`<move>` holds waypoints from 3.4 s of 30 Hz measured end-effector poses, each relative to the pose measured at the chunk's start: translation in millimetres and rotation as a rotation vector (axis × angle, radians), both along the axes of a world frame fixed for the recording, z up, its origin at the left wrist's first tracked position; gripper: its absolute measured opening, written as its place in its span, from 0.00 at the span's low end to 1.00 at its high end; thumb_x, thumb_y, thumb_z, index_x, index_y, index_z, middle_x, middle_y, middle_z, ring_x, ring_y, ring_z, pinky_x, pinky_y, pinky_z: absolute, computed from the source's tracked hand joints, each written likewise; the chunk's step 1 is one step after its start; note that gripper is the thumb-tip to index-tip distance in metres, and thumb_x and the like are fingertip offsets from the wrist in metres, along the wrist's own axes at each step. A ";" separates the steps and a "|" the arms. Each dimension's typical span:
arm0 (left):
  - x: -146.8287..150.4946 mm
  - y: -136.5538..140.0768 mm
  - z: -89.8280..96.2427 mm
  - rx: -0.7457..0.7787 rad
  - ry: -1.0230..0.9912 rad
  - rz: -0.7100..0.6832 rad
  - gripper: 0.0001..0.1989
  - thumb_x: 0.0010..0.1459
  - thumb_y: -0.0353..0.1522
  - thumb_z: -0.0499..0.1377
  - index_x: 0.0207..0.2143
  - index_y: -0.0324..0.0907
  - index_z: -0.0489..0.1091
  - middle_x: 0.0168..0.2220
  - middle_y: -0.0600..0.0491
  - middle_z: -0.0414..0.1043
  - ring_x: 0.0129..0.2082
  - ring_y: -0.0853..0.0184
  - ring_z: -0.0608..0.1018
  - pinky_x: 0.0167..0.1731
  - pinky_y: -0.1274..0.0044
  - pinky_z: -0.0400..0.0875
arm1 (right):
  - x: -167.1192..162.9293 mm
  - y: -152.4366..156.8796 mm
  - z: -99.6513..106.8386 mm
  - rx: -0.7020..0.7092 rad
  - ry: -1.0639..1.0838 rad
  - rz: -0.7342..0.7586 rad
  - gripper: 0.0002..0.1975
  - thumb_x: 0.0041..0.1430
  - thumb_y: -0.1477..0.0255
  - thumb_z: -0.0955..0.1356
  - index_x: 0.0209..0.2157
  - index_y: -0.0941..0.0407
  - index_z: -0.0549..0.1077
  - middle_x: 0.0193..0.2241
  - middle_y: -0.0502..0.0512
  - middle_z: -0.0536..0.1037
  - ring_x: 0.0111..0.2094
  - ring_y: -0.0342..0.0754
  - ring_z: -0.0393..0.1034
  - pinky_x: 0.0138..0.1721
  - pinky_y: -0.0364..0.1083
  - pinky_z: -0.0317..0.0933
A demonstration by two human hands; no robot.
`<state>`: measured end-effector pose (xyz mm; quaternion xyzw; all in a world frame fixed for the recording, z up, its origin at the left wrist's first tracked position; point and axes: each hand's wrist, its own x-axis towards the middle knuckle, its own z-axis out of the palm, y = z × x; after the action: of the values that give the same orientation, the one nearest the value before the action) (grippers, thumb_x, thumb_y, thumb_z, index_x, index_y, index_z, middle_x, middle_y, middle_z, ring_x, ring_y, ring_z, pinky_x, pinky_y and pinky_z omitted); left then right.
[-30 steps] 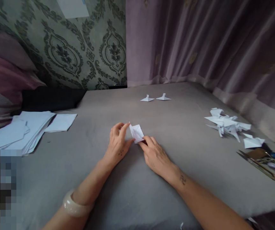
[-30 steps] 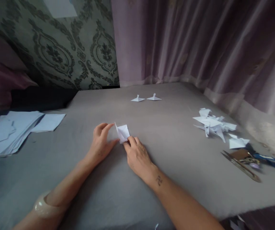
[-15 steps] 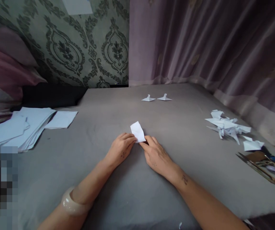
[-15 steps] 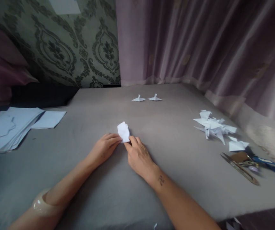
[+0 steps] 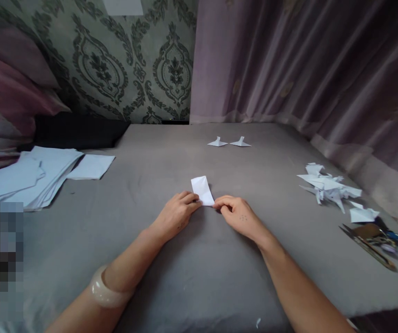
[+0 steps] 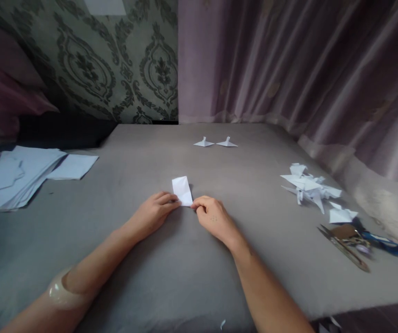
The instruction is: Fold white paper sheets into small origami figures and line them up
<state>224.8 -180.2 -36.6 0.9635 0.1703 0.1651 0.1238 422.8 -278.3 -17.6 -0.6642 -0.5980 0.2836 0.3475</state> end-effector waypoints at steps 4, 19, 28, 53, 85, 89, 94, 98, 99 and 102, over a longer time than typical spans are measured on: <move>0.3 -0.2 -0.6 -0.040 -0.010 -0.037 0.18 0.61 0.22 0.46 0.48 0.41 0.70 0.47 0.47 0.70 0.48 0.62 0.70 0.49 0.70 0.68 | 2.5 -0.5 3.9 -0.067 0.007 -0.029 0.16 0.51 0.79 0.59 0.31 0.55 0.78 0.35 0.52 0.80 0.36 0.46 0.73 0.40 0.45 0.64; 1.4 -4.1 6.2 0.038 0.081 -0.032 0.25 0.58 0.20 0.46 0.54 0.45 0.66 0.47 0.46 0.67 0.47 0.61 0.68 0.47 0.69 0.67 | -12.9 -1.0 1.7 0.198 -0.138 -0.009 0.19 0.53 0.84 0.57 0.36 0.55 0.75 0.38 0.53 0.77 0.40 0.45 0.71 0.44 0.44 0.63; -3.3 -2.9 9.8 0.032 0.067 0.038 0.20 0.59 0.23 0.47 0.49 0.43 0.70 0.42 0.46 0.69 0.42 0.62 0.69 0.43 0.71 0.68 | -33.4 -13.5 8.9 0.114 -0.482 0.134 0.18 0.59 0.84 0.58 0.43 0.55 0.72 0.41 0.57 0.74 0.44 0.49 0.67 0.45 0.48 0.65; -9.5 15.8 -2.9 -0.154 -0.144 0.289 0.15 0.57 0.24 0.49 0.36 0.41 0.76 0.36 0.49 0.73 0.36 0.65 0.74 0.39 0.74 0.69 | -45.8 0.7 14.0 0.029 -0.664 0.161 0.18 0.65 0.65 0.60 0.53 0.53 0.69 0.41 0.58 0.70 0.43 0.52 0.64 0.43 0.50 0.64; -9.4 17.2 -6.5 -0.205 -0.146 0.295 0.17 0.55 0.23 0.48 0.35 0.43 0.75 0.38 0.49 0.72 0.39 0.64 0.74 0.41 0.74 0.68 | 18.9 -17.7 20.7 -0.103 -0.209 0.049 0.14 0.61 0.67 0.61 0.33 0.53 0.78 0.38 0.54 0.77 0.38 0.47 0.72 0.41 0.46 0.64; -9.5 16.8 -4.2 -0.214 -0.142 0.299 0.17 0.55 0.23 0.48 0.35 0.43 0.75 0.38 0.49 0.72 0.39 0.64 0.74 0.40 0.73 0.69 | 11.0 -2.4 18.9 -0.079 0.049 -0.192 0.17 0.58 0.61 0.63 0.38 0.57 0.77 0.33 0.57 0.80 0.33 0.47 0.74 0.34 0.45 0.65; -9.6 16.9 -3.1 -0.208 -0.151 0.284 0.16 0.55 0.22 0.48 0.35 0.42 0.75 0.37 0.49 0.72 0.38 0.64 0.74 0.41 0.74 0.68 | -23.7 14.8 12.3 -0.065 -0.049 -0.250 0.18 0.51 0.60 0.68 0.40 0.58 0.75 0.30 0.54 0.79 0.23 0.43 0.69 0.30 0.43 0.62; -9.1 17.1 -4.9 -0.208 -0.153 0.279 0.16 0.55 0.23 0.48 0.35 0.42 0.74 0.37 0.49 0.72 0.38 0.65 0.74 0.41 0.74 0.68 | -36.1 19.5 0.0 -0.048 -0.046 -0.232 0.13 0.53 0.66 0.66 0.38 0.56 0.75 0.27 0.52 0.78 0.22 0.42 0.68 0.28 0.42 0.61; -8.8 16.9 -5.2 -0.208 -0.157 0.280 0.16 0.56 0.23 0.48 0.35 0.42 0.74 0.37 0.50 0.71 0.38 0.66 0.74 0.40 0.75 0.68 | -36.3 19.3 -2.6 -0.029 -0.045 -0.225 0.11 0.54 0.67 0.65 0.37 0.56 0.75 0.26 0.51 0.78 0.23 0.42 0.69 0.28 0.42 0.61; -7.9 15.3 -3.3 -0.207 -0.217 0.348 0.15 0.57 0.24 0.48 0.41 0.42 0.70 0.36 0.50 0.69 0.35 0.67 0.73 0.37 0.75 0.69 | -33.8 16.4 -6.7 0.133 -0.084 -0.219 0.10 0.57 0.69 0.64 0.35 0.55 0.76 0.29 0.52 0.78 0.26 0.43 0.70 0.31 0.42 0.63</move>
<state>216.9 -164.9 -39.9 0.8784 0.3357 0.2684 0.2091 389.0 -262.0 -24.3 -0.7124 -0.5534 0.1755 0.3941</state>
